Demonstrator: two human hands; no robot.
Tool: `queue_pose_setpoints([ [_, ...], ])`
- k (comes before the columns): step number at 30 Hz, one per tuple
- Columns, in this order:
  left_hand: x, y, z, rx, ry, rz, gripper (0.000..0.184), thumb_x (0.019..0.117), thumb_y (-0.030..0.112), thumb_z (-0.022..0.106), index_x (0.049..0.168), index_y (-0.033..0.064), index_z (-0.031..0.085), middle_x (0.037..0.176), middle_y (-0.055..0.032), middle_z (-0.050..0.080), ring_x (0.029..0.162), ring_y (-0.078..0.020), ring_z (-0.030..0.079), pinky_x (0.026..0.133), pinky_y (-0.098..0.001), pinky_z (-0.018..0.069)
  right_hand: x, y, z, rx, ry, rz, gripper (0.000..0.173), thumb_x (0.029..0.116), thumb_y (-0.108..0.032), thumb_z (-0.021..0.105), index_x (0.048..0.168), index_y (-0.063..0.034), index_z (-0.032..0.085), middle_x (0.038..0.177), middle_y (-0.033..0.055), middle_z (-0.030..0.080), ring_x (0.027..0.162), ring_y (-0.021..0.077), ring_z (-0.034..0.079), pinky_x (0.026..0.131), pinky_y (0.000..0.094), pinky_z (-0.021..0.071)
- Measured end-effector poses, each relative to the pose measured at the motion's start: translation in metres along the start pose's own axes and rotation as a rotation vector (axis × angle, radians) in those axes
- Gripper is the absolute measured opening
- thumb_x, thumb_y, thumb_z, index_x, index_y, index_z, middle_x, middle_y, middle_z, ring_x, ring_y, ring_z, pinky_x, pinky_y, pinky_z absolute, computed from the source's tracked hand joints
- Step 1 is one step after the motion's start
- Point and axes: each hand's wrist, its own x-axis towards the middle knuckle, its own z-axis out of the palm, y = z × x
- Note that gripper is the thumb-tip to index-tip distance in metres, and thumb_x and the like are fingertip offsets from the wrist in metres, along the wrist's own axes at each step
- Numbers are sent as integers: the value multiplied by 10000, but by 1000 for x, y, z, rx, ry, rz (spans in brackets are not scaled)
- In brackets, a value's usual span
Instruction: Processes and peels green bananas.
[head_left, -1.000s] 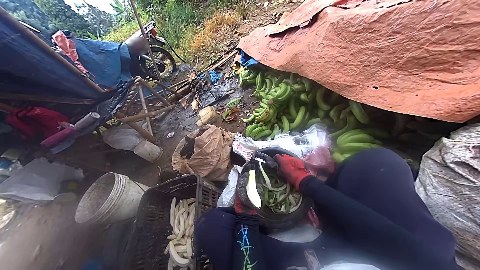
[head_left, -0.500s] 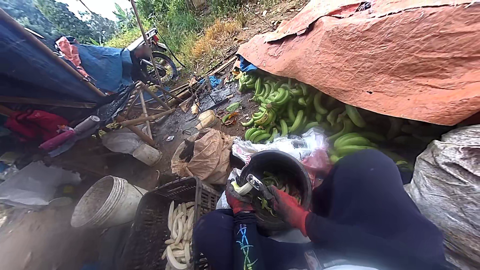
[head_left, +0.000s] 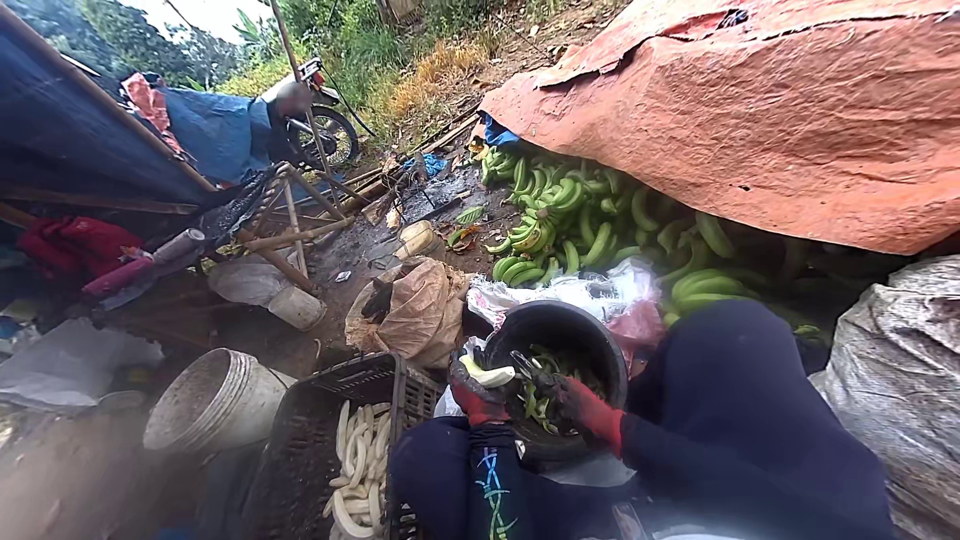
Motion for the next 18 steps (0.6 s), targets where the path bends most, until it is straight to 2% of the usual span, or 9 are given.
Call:
queue_pose_setpoints([
  [2,4,-4,3,15,29,-32,456,1126,263,344,1362,-72,544,1343,-297,574,1250,-374,563,1074,-526,424,-5,-11,-1,248,13,56,369,1145,-319,363,1280,-35,556,789,47,628,544,110,561,513,266,491],
  [5,10,-13,10,-217,-14,-4,424,1111,244,394,1361,-68,536,1333,-276,578,1205,-317,586,1034,-468,467,-3,-25,0,367,-14,29,326,1133,-293,414,1294,-49,558,846,49,691,544,80,567,504,232,481],
  [7,4,-14,13,-456,-194,55,430,1115,228,355,1453,-16,461,1418,-205,541,1264,-226,566,1063,-393,476,3,-33,-1,363,27,-21,275,1102,-273,516,1234,-40,580,804,22,621,576,72,568,532,233,507],
  [9,-4,-6,12,-692,-367,96,445,1119,242,276,1472,11,417,1385,-140,557,1228,-165,577,1044,-353,491,13,-41,-8,298,95,-97,292,1074,-248,576,1234,-9,624,893,51,651,712,93,612,641,272,538],
  [10,-3,-4,13,-805,-420,101,433,1120,272,250,1438,35,424,1305,-96,596,1166,-138,613,1005,-338,524,17,-47,-12,270,131,-122,293,1070,-245,585,1230,-5,632,922,62,676,750,97,640,668,281,552],
  [12,-2,1,15,-913,-424,67,381,1124,295,261,1347,62,464,1148,-48,633,1036,-121,655,930,-328,564,20,-63,-18,215,211,-137,321,1084,-280,560,1239,-7,623,947,77,704,776,114,675,687,297,572],
  [13,-3,2,15,-897,-378,46,357,1123,295,278,1303,66,486,1091,-38,634,986,-110,657,901,-315,570,19,-68,-19,177,241,-134,365,1095,-313,529,1273,-3,607,995,96,707,823,133,680,743,321,569],
  [15,-2,4,11,-779,-249,32,380,1120,310,293,1304,54,505,1081,-52,616,972,-106,631,884,-302,548,14,-69,-17,124,256,-126,447,1105,-365,489,1348,6,554,1057,126,684,858,168,663,790,363,558],
  [18,5,8,4,-700,-139,60,407,1121,314,290,1338,40,499,1113,-77,605,986,-114,618,895,-303,535,3,-59,-9,261,161,-84,365,1087,-348,544,1276,-36,535,836,48,633,572,101,580,537,271,527],
])
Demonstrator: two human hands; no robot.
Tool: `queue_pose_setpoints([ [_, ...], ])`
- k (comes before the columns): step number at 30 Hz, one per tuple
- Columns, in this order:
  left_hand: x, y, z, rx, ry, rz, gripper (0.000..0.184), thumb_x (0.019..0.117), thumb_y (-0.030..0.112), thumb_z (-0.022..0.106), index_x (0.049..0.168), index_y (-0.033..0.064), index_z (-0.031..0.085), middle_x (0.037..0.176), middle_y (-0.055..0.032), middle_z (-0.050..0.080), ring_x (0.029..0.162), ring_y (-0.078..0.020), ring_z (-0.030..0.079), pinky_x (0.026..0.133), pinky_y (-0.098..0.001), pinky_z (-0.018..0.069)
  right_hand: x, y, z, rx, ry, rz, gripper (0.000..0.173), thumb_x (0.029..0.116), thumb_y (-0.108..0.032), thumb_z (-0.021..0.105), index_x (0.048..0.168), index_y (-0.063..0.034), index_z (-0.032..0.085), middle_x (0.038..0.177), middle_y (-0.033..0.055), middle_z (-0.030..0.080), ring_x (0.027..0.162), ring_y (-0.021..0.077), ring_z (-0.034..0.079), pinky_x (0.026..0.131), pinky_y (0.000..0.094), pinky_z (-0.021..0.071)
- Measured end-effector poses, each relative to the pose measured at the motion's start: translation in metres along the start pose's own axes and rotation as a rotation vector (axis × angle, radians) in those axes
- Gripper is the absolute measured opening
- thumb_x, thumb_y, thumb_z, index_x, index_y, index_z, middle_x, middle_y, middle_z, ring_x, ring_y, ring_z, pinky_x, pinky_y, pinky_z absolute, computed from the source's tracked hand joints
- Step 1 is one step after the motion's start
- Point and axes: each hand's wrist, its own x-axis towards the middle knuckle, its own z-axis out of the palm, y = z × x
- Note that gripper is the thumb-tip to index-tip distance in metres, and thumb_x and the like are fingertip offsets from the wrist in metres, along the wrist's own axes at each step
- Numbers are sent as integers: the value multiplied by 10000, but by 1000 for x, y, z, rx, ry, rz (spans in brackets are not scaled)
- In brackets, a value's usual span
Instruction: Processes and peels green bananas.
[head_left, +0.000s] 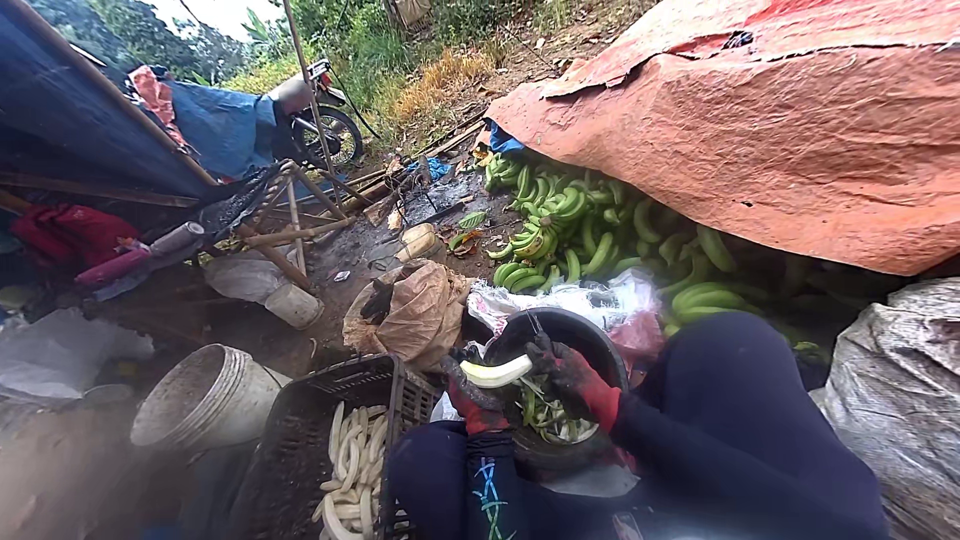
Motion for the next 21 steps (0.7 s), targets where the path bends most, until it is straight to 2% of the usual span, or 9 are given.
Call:
queue_pose_setpoints([
  [3,2,0,0,-283,-121,-9,409,1116,386,221,1159,128,536,967,-13,650,912,-121,677,857,-341,589,-1,-7,-1,159,-1,-2,251,1090,-262,546,1183,-30,570,719,26,600,526,100,589,497,255,537],
  [5,-1,-2,-5,-520,-286,-142,490,1095,467,245,1087,133,605,993,-47,720,990,-197,707,901,-435,584,7,-22,-2,145,50,-70,225,1090,-232,545,1162,-21,576,720,23,617,545,96,615,519,254,558],
  [9,-18,-15,-12,-427,-790,-247,330,1051,297,455,1231,77,621,1085,-63,723,976,-155,713,840,-346,608,29,-44,-3,-309,47,-254,258,1037,-181,624,1199,20,618,929,102,656,780,140,642,744,327,565],
  [12,-60,19,22,-256,-559,-301,245,1015,90,400,1025,71,644,856,-25,743,780,-102,726,725,-292,620,23,-60,5,-758,-89,-309,354,1000,-253,663,1255,-8,647,1150,214,692,1090,329,664,1002,538,497],
  [13,-53,12,17,-241,-594,-261,245,1020,80,370,1075,60,608,885,-24,735,804,-94,722,740,-285,616,17,-63,7,-827,-82,-336,372,1002,-285,663,1271,-29,649,1183,218,691,1135,353,654,1031,567,477],
  [15,-18,-19,-9,-278,-818,-113,331,1053,133,330,1289,-27,499,1054,-73,704,934,-122,710,812,-310,608,8,-62,4,-812,46,-454,415,1002,-323,667,1321,-59,647,1216,200,690,1149,349,658,1031,571,486],
  [17,-33,8,4,-121,-490,-214,347,1077,165,264,1168,46,577,880,-17,719,774,-78,707,710,-270,610,3,-54,-10,-742,141,-553,461,1010,-318,643,1390,-58,617,1261,203,684,1163,356,664,1029,591,495],
  [18,-37,21,13,-67,-359,-276,359,1099,201,235,1091,95,578,771,11,689,661,-56,676,618,-239,590,2,-48,-19,-739,127,-565,457,1040,-362,576,1386,-66,613,1225,188,698,1129,336,680,1006,583,512],
  [21,-13,-1,-10,-237,-541,-205,348,1119,228,229,1214,71,525,831,-16,659,675,-67,660,579,-225,573,-9,-28,-46,-826,-172,-459,474,1092,-430,412,1256,-61,659,1044,162,710,977,289,690,904,548,525],
])
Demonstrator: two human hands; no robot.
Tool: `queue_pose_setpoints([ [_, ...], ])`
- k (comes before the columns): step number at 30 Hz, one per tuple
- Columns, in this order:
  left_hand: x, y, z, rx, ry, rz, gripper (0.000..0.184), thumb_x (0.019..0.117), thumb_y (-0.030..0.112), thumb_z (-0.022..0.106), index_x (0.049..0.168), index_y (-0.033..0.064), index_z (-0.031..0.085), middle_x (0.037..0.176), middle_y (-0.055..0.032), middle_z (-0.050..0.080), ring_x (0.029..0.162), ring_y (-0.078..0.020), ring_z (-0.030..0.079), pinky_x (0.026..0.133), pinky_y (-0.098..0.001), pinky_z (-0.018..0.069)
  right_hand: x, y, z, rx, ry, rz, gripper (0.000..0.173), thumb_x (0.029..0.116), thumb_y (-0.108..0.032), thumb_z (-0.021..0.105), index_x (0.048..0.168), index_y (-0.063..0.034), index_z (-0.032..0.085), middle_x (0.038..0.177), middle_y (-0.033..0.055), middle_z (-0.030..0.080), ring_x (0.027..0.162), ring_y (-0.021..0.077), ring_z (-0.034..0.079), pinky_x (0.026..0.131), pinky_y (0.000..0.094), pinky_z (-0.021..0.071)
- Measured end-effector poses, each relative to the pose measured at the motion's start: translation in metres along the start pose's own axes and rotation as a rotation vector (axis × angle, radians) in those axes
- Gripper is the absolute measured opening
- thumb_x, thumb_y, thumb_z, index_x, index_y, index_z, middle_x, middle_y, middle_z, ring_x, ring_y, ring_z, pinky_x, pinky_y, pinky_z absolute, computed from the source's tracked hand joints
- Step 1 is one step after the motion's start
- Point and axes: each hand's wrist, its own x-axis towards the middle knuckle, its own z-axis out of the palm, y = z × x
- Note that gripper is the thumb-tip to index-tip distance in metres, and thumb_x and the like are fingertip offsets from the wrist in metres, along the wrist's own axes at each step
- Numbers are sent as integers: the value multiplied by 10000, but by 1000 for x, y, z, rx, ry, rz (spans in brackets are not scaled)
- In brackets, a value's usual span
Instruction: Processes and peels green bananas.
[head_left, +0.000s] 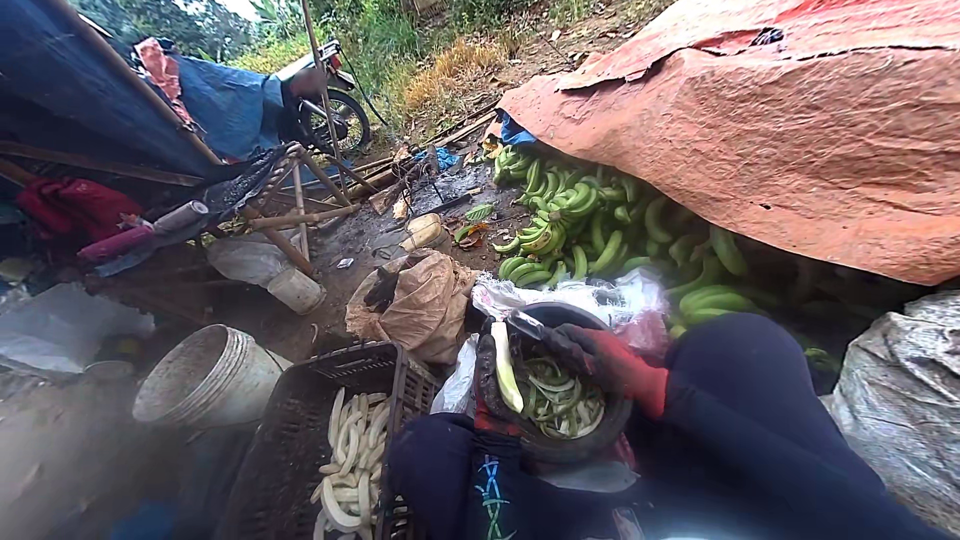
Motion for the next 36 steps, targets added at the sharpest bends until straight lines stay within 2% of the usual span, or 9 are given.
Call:
queue_pose_setpoints([
  [3,7,-6,-9,1,-49,-12,357,1117,248,229,1289,92,500,956,-33,672,794,-80,674,670,-229,577,-19,9,1,87,-317,-22,400,1099,-370,442,1141,-46,673,820,69,649,688,148,626,681,374,549],
  [7,1,0,4,27,-3,-69,398,1124,268,195,1153,50,526,817,-50,645,649,-92,645,559,-231,560,-21,6,7,87,-503,-61,351,1091,-307,481,1157,-7,652,843,105,649,720,183,628,719,405,542],
  [10,2,-10,-12,42,76,-38,405,1122,289,246,1147,40,564,829,-45,655,677,-80,646,593,-232,564,-17,-4,18,-121,-487,-55,324,1076,-203,515,1311,-7,619,1127,242,691,1052,392,672,945,611,488],
  [13,-1,-21,-33,21,3,36,326,1105,190,270,1248,24,512,926,-26,654,798,-58,661,713,-237,578,-11,-14,28,-384,-326,18,400,1031,-160,559,1409,-29,556,1298,261,635,1198,440,628,979,615,487],
  [16,-6,-10,0,4,64,-42,375,1126,213,206,1166,49,541,836,-22,667,699,-53,661,605,-221,569,1,-15,20,-523,-17,141,443,1001,-153,580,1428,-38,567,1300,292,630,1178,488,631,936,638,505],
  [19,-5,5,6,347,92,-68,436,1123,182,194,1452,-34,381,1231,-126,581,1037,-67,586,888,-204,506,8,-14,-2,-486,131,301,392,1017,-200,568,1379,-51,595,1275,271,650,1159,466,649,918,628,512],
  [24,9,-9,2,266,97,21,415,1123,268,240,1375,13,450,1121,-74,638,982,-72,642,848,-268,564,-14,-14,-1,-325,-194,109,329,1073,-256,497,1299,-62,638,1178,228,690,1118,409,665,933,621,495],
  [29,19,-30,-45,320,-51,261,449,1116,235,274,1417,-75,395,1249,-161,601,1105,-112,618,924,-277,540,-21,-6,-5,-402,-305,281,336,1079,-262,481,1311,-67,625,1204,228,686,1164,416,651,961,628,481],
  [36,12,-27,-38,316,87,67,435,1119,277,271,1427,15,433,1246,-100,604,1089,-100,599,936,-288,522,-24,20,30,83,-388,74,376,1099,-360,481,1224,-50,654,953,131,690,813,247,678,797,476,557],
])
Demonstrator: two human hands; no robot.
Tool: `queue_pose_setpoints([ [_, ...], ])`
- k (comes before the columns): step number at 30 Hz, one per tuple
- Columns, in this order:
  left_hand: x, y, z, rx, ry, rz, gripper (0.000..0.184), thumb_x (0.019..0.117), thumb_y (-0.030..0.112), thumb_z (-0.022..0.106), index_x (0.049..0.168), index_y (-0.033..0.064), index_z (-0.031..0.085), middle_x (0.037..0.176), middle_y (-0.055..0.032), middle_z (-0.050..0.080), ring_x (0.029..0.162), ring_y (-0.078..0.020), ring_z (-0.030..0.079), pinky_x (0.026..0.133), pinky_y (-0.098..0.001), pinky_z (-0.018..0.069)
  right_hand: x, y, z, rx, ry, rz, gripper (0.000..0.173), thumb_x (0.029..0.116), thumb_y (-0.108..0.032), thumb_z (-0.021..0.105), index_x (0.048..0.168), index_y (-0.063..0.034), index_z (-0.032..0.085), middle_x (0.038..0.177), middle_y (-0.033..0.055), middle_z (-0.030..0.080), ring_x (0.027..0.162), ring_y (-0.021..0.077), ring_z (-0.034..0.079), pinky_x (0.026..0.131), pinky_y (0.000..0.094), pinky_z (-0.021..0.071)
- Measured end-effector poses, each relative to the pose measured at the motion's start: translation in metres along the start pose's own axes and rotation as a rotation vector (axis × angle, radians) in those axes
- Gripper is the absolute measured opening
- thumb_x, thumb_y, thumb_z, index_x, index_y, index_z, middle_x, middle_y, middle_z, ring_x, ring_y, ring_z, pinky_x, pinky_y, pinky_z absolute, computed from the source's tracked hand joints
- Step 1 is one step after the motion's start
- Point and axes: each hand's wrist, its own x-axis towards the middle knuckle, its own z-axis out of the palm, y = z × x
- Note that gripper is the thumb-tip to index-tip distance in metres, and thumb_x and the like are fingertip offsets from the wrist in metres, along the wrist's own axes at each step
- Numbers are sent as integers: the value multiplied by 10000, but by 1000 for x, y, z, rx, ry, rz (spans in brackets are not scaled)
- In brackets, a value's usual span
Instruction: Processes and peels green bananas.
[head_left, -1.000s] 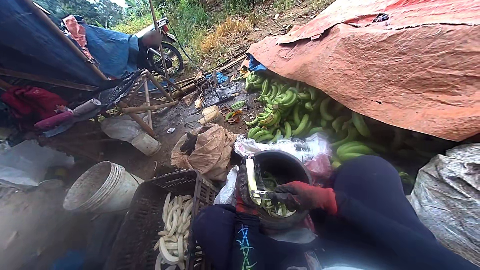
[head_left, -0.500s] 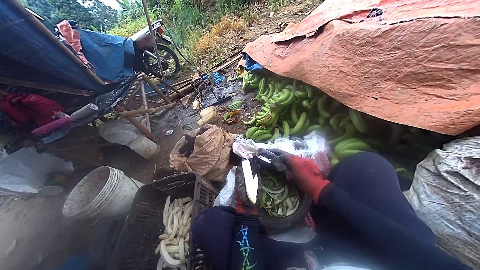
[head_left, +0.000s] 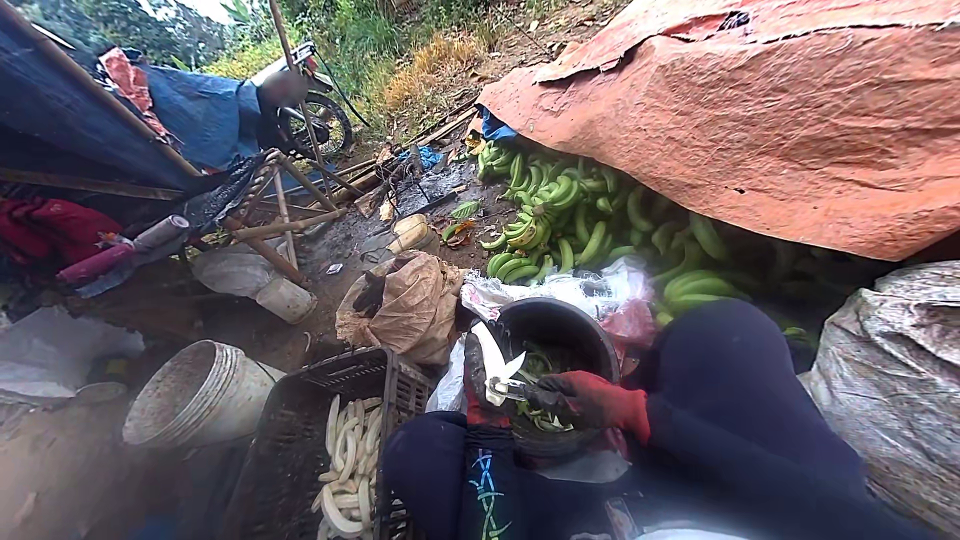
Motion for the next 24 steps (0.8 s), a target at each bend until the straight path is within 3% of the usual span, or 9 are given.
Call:
queue_pose_setpoints([
  [3,-1,4,5,-101,-93,-37,434,1118,251,235,1416,0,426,1200,-111,623,1052,-107,628,901,-289,545,4,-20,-7,-350,127,95,329,1066,-225,511,1325,-47,608,1203,238,672,1121,416,660,937,616,499],
  [6,-5,23,25,-17,-104,-134,412,1128,251,202,1357,43,473,1067,-64,636,909,-74,633,784,-245,560,17,-19,-24,-501,351,171,415,1026,-189,542,1425,-80,578,1288,260,645,1165,457,645,935,626,509],
  [8,-4,21,19,75,-74,-156,407,1125,248,225,1378,33,461,1052,-67,621,875,-73,624,759,-241,555,19,-18,-37,-488,426,224,402,1028,-191,535,1409,-72,587,1291,259,644,1176,452,642,940,622,503],
  [10,-4,24,21,146,55,-217,391,1123,284,233,1323,67,490,990,-51,616,806,-66,612,700,-235,548,15,-18,-41,-447,435,230,379,1033,-185,522,1386,-68,598,1275,252,654,1176,441,645,940,621,502],
  [12,-1,11,3,102,67,-203,447,1126,291,236,1420,31,449,1184,-112,621,995,-111,624,846,-287,548,7,-17,-36,-405,353,188,372,1043,-188,515,1392,-86,596,1281,236,656,1189,420,642,962,611,493],
  [14,3,7,1,166,125,-178,426,1125,241,283,1436,4,451,1282,-144,602,1101,-131,609,940,-297,524,2,-15,-30,-412,222,126,343,1048,-213,521,1353,-92,622,1250,221,675,1169,406,652,963,610,492],
  [16,5,9,0,302,177,-175,415,1118,199,343,1434,-40,468,1350,-201,579,1178,-178,596,1018,-330,495,-1,-17,-29,-490,93,202,321,1050,-228,532,1318,-81,632,1224,225,680,1159,417,652,943,625,491],
  [19,0,23,8,410,274,-199,380,1110,182,389,1367,-60,527,1287,-221,613,1132,-198,621,993,-349,506,-6,-13,-37,-557,58,381,329,1041,-242,545,1292,-48,631,1220,251,675,1170,447,644,922,654,484],
  [24,-3,43,34,553,363,-237,329,1065,102,509,1319,-99,559,1285,-253,615,1149,-238,604,1017,-360,467,-14,-2,-29,-225,118,144,319,1074,-245,514,1295,-66,657,1141,211,705,1079,381,673,962,603,485],
])
